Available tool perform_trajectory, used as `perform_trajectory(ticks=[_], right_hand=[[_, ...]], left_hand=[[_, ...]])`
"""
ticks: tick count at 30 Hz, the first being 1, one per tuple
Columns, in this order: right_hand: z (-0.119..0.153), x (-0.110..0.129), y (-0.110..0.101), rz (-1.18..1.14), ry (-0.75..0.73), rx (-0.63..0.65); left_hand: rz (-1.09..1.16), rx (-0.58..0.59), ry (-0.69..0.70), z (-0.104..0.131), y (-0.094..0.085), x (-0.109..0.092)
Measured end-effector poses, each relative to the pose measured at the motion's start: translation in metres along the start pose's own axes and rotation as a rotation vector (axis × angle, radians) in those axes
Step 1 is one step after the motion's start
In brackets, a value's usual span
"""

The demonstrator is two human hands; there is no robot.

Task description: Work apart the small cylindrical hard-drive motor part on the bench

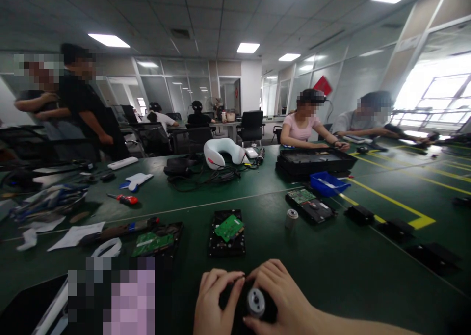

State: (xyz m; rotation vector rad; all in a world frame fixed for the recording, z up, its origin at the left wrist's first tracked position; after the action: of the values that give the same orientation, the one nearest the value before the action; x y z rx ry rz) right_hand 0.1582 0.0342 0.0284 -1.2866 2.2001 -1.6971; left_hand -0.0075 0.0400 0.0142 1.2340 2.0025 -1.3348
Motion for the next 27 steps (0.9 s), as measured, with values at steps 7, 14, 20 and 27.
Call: perform_trajectory(ticks=[7, 14, 20, 27], right_hand=[[-0.005, 0.0, -0.011, -0.017, -0.07, 0.146], [-0.007, -0.002, -0.011, -0.04, -0.068, 0.175], [-0.005, -0.001, -0.01, -0.044, -0.067, 0.19], [-0.006, -0.001, -0.006, -0.025, -0.104, 0.214]], left_hand=[[-0.133, 0.114, -0.059, -0.01, 0.0, 0.018], [-0.23, 0.106, 0.021, -0.008, 0.003, 0.015], [-0.175, 0.009, 0.07, -0.007, -0.006, 0.004], [0.114, 0.072, 0.495, -0.001, -0.008, -0.028]])
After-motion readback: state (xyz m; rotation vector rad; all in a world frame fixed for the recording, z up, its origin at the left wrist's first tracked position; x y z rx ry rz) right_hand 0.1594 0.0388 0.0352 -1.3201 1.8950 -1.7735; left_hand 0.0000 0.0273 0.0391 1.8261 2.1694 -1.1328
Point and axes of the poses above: each hand's wrist, its own z-axis away from the middle knuckle, its own y-axis out of the palm, x = y × z, the point moved 3 cm from there along -z, towards the middle knuckle, and after that the axes turned 4 degrees about z, right-handed, at the moved point
